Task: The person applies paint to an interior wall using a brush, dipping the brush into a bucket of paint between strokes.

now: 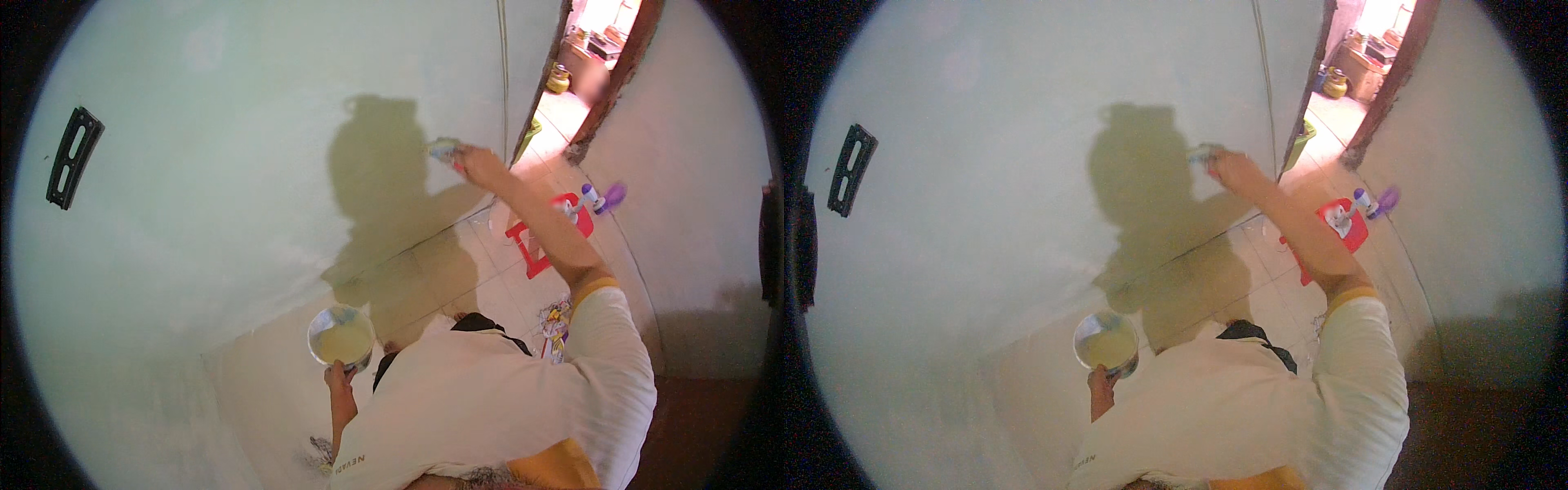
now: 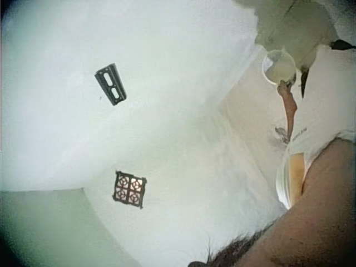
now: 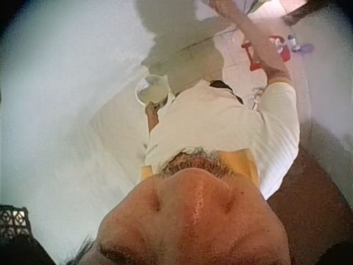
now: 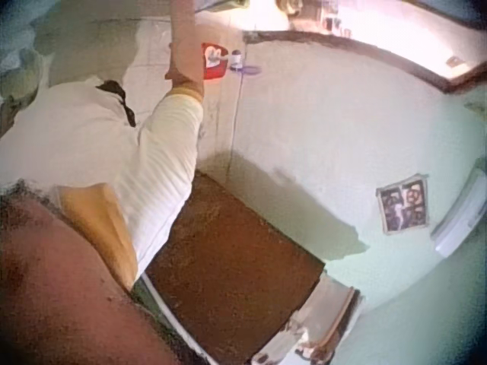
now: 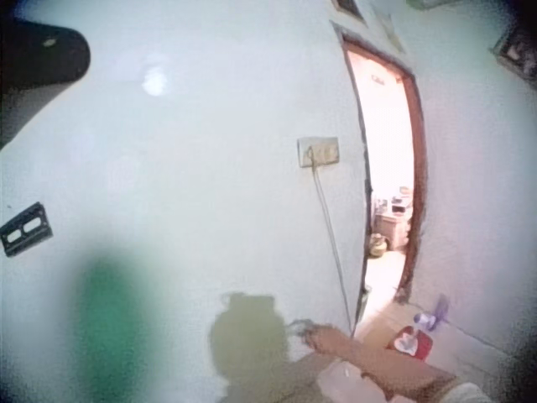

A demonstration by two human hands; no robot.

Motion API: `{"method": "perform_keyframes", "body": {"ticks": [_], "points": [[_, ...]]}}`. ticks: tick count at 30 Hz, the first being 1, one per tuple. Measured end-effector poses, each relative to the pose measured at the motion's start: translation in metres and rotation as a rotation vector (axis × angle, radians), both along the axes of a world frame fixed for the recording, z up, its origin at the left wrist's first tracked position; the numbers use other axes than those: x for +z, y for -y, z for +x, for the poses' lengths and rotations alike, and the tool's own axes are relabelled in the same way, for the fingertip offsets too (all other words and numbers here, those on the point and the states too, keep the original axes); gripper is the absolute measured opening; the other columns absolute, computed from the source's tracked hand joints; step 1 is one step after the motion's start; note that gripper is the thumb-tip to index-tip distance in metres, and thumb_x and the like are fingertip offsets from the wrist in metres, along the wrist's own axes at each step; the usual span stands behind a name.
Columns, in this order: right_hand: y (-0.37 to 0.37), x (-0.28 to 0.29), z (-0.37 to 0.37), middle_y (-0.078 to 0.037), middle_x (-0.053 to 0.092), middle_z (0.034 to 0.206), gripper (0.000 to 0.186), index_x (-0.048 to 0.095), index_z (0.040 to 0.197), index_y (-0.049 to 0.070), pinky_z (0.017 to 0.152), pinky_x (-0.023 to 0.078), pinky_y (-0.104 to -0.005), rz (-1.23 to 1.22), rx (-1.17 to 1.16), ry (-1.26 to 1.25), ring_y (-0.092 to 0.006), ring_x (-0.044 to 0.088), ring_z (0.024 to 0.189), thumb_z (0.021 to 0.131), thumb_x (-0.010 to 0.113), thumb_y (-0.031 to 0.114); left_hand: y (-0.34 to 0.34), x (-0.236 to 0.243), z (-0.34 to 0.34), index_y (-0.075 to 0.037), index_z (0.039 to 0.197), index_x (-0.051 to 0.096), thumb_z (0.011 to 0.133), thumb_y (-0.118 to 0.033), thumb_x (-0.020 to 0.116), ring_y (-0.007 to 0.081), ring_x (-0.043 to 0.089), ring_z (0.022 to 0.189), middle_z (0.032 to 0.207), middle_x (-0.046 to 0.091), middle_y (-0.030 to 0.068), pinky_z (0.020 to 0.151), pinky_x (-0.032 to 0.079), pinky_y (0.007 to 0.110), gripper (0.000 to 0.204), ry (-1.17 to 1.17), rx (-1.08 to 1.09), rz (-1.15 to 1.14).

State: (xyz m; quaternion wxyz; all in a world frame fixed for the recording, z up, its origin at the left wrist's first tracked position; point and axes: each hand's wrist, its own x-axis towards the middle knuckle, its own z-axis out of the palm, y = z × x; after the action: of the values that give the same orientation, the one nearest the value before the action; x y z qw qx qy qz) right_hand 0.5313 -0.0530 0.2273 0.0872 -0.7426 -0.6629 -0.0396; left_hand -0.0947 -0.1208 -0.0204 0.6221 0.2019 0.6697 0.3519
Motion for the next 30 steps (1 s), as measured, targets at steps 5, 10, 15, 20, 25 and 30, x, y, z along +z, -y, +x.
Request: {"method": "perform_keyframes", "body": {"ticks": [5, 10, 15, 20, 25, 30], "points": [[-0.035, 0.103, 0.055, -0.014, 0.064, 0.102, 0.022, 0.065, 0.105, 0.010, 0.076, 0.053, -0.0430, 0.354, 0.051, -0.080, -0.0361, 0.063, 0.088, 0.088, 0.063, 0.023, 0.043, 0.026, 0.053, 0.011, 0.115, 0.043, 0.082, -0.010, 0.057, 0.0339, 0.065, 0.085, 0.104, 0.057, 0.0234, 0.069, 0.063, 0.044, 0.042, 0.056, 0.133, -0.005], [0.017, 0.168, 0.046, -0.012, 0.065, 0.107, 0.023, 0.064, 0.111, 0.007, 0.076, 0.054, -0.0346, 0.981, 0.204, -0.131, -0.0302, 0.065, 0.086, 0.089, 0.065, 0.015, 0.068, 0.031, 0.108, 0.011, 0.111, 0.043, 0.082, -0.010, 0.057, 0.0342, 0.065, 0.084, 0.099, 0.057, 0.0213, 0.070, 0.063, 0.044, 0.038, 0.059, 0.144, -0.016], [0.063, 0.058, 0.017, -0.016, 0.061, 0.075, 0.025, 0.062, 0.094, 0.004, 0.061, 0.048, -0.0375, 0.747, 0.074, -0.780, -0.0282, 0.061, 0.066, 0.084, 0.072, 0.025, 0.074, 0.033, 0.169, 0.010, 0.109, 0.043, 0.084, -0.009, 0.057, 0.0348, 0.064, 0.091, 0.103, 0.054, 0.0222, 0.073, 0.063, 0.044, 0.035, 0.126, 0.025, 0.031], [0.117, -0.010, -0.047, -0.022, 0.059, 0.071, 0.032, 0.061, 0.077, 0.001, 0.060, 0.043, -0.0475, 0.130, 0.099, -0.906, -0.0399, 0.058, 0.065, 0.086, 0.062, 0.032, 0.064, 0.074, 0.228, 0.011, 0.114, 0.043, 0.085, -0.009, 0.059, 0.0332, 0.063, 0.093, 0.107, 0.053, 0.0232, 0.074, 0.063, 0.042, 0.039, 0.061, -0.146, 0.081], [0.107, -0.078, -0.069, -0.023, 0.061, 0.076, 0.032, 0.062, 0.079, 0.002, 0.063, 0.044, -0.0497, 0.032, 0.268, -0.837, -0.0438, 0.057, 0.068, 0.089, 0.056, 0.032, 0.051, 0.125, 0.281, 0.011, 0.129, 0.042, 0.088, -0.015, 0.060, 0.0309, 0.062, 0.103, 0.120, 0.054, 0.0232, 0.081, 0.059, 0.038, 0.052, -0.048, -0.347, 0.126], [0.088, -0.060, -0.062, -0.025, 0.063, 0.080, 0.032, 0.064, 0.081, 0.002, 0.071, 0.049, -0.0496, -0.103, 0.137, -0.728, -0.0413, 0.063, 0.077, 0.089, 0.056, 0.032, 0.031, 0.166, 0.321, 0.011, 0.127, 0.043, 0.089, -0.013, 0.062, 0.0289, 0.064, 0.098, 0.116, 0.056, 0.0220, 0.081, 0.058, 0.036, 0.049, -0.109, -0.455, 0.144]]}}
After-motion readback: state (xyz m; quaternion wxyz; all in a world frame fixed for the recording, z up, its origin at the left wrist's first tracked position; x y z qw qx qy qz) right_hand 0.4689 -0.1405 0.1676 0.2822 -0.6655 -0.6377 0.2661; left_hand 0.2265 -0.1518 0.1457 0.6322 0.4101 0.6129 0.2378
